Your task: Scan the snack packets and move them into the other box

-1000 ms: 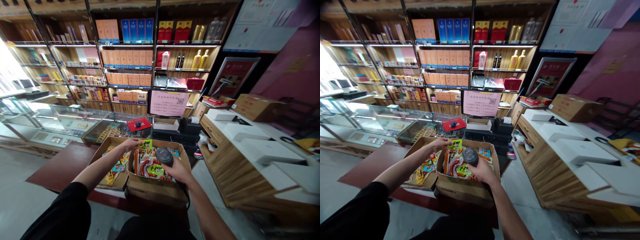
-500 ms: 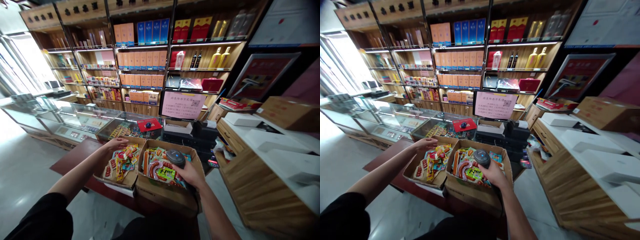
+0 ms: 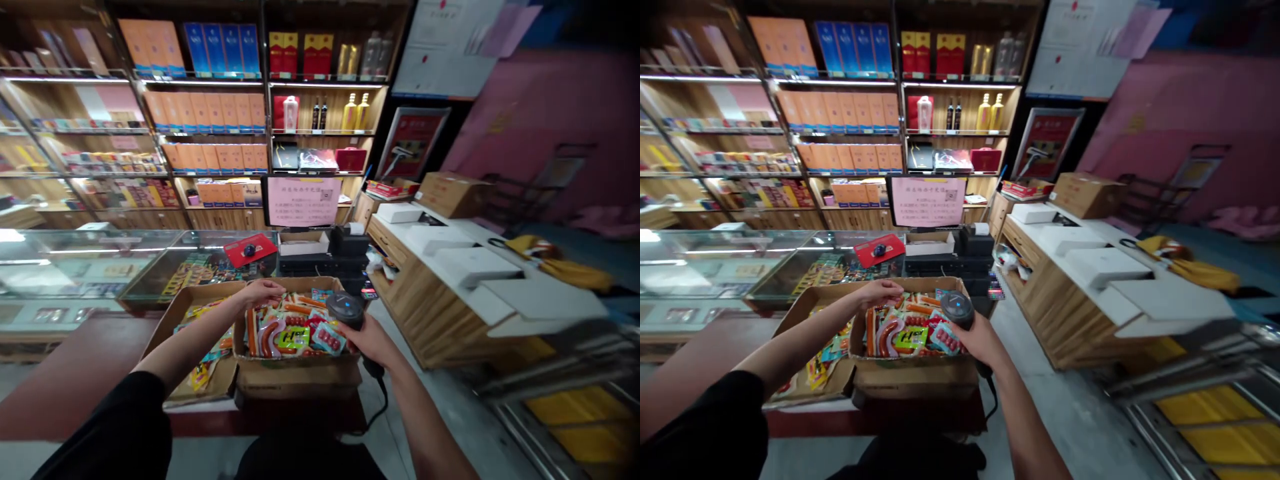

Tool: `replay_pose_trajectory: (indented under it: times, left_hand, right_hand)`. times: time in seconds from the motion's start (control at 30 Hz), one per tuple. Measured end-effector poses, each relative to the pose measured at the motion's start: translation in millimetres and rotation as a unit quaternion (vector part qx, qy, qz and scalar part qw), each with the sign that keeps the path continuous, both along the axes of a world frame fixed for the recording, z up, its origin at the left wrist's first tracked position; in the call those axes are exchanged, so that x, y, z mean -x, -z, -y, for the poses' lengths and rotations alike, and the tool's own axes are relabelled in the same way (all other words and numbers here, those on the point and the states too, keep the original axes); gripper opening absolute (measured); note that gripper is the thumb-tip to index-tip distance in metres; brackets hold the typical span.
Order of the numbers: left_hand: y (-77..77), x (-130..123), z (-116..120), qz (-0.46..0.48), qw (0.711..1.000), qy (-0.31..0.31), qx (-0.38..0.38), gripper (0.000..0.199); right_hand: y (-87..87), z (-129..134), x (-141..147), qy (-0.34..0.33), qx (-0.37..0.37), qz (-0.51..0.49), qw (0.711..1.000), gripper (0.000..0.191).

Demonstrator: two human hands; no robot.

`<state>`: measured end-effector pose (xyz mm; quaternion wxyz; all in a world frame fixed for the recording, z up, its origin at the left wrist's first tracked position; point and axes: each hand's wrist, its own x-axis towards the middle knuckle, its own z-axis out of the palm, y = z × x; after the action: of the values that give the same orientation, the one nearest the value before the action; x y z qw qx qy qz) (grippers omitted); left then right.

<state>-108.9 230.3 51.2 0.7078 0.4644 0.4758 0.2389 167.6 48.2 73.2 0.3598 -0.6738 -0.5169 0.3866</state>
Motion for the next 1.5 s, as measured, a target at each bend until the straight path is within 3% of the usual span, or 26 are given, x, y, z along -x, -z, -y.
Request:
replay_pose_trajectory:
  times: [0.2, 0.33, 0.4, 0.47, 0.53, 0.6, 0.7, 0.87, 1.0, 1.07, 1.13, 1.23, 1.3, 1.4, 1.5]
  left_hand:
    - [16.3, -71, -10, -0.021, 0.992, 0.118, -0.023, 0.052]
    - [34.4, -106, -18, -0.121, 0.966, 0.187, -0.134, 0.044]
    - [43.7, -119, -23, -0.212, 0.921, 0.22, -0.241, 0.035]
    - [51.5, -130, -26, -0.305, 0.851, 0.259, -0.341, 0.029]
    - [57.2, -137, -27, -0.374, 0.779, 0.306, -0.401, 0.032]
    - [60.8, -141, -27, -0.417, 0.728, 0.347, -0.42, 0.038]
    - [62.5, -144, -24, -0.446, 0.688, 0.384, -0.425, 0.047]
    - [59.6, -140, -24, -0.439, 0.676, 0.396, -0.44, 0.044]
    - [55.2, -134, -30, -0.434, 0.678, 0.398, -0.441, 0.041]
    - [51.8, -127, -33, -0.415, 0.7, 0.382, -0.437, 0.036]
    - [47.6, -117, -35, -0.383, 0.752, 0.35, -0.407, 0.033]
    - [40.6, -98, -36, -0.295, 0.855, 0.292, -0.311, 0.038]
    - [36.1, -84, -35, -0.242, 0.903, 0.254, -0.247, 0.043]
    - [29.7, -65, -32, -0.206, 0.941, 0.199, -0.18, 0.046]
    - [24.0, -50, -28, -0.192, 0.956, 0.158, -0.153, 0.046]
  right_hand:
    - [3.9, 26, -23, 0.048, 0.009, 0.001, 0.999, 0.015]
    - [3.9, 42, -31, 0.091, 0.015, 0.0, 0.996, 0.016]
    - [5.1, 49, -34, 0.099, 0.015, 0.004, 0.995, 0.015]
    - [7.0, 55, -37, 0.102, 0.017, 0.015, 0.995, 0.014]
    - [8.4, 60, -39, 0.111, 0.022, 0.029, 0.993, 0.013]
    - [8.6, 64, -40, 0.121, 0.029, 0.033, 0.992, 0.011]
    - [7.5, 69, -40, 0.126, 0.037, 0.023, 0.991, 0.012]
    - [8.6, 68, -38, 0.122, 0.04, 0.026, 0.991, 0.012]
    - [8.7, 60, -34, 0.106, 0.035, 0.035, 0.993, 0.012]
    - [6.1, 55, -31, 0.1, 0.036, 0.037, 0.994, 0.011]
    - [2.4, 50, -26, 0.093, 0.039, 0.036, 0.994, 0.01]
    - [-1.6, 42, -20, 0.072, 0.045, 0.026, 0.996, 0.013]
    - [-2.1, 36, -16, 0.057, 0.05, 0.02, 0.997, 0.015]
    - [-1.1, 28, -10, 0.04, 0.052, 0.01, 0.998, 0.014]
    - [-1.4, 21, -4, 0.029, 0.049, 0.0, 0.998, 0.017]
